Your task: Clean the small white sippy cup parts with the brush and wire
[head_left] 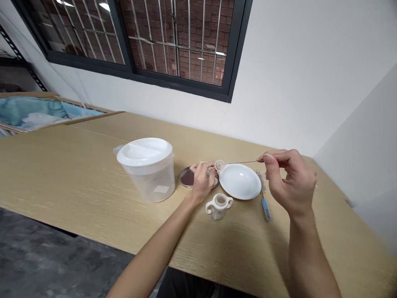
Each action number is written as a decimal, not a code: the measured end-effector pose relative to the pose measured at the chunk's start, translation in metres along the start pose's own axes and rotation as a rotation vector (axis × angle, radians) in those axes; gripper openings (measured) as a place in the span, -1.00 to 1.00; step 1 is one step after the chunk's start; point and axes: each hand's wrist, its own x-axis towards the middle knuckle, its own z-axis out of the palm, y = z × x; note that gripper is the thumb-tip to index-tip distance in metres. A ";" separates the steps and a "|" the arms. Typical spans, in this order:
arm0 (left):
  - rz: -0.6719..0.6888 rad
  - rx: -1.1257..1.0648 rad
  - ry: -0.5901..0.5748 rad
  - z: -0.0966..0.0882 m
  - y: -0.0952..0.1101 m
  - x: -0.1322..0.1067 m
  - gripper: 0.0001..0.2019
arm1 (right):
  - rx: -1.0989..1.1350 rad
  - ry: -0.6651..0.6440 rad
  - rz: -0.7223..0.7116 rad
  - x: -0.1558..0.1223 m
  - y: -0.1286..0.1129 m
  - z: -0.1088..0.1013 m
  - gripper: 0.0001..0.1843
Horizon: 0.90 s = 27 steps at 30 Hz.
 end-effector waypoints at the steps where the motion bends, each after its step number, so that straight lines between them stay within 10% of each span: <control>1: 0.000 0.000 -0.001 0.000 0.000 0.000 -0.93 | -0.003 0.004 -0.004 0.000 0.000 0.000 -0.91; 27: 0.035 -0.004 0.040 -0.001 0.003 0.003 -0.91 | 0.016 -0.018 -0.031 0.001 0.000 0.005 -0.90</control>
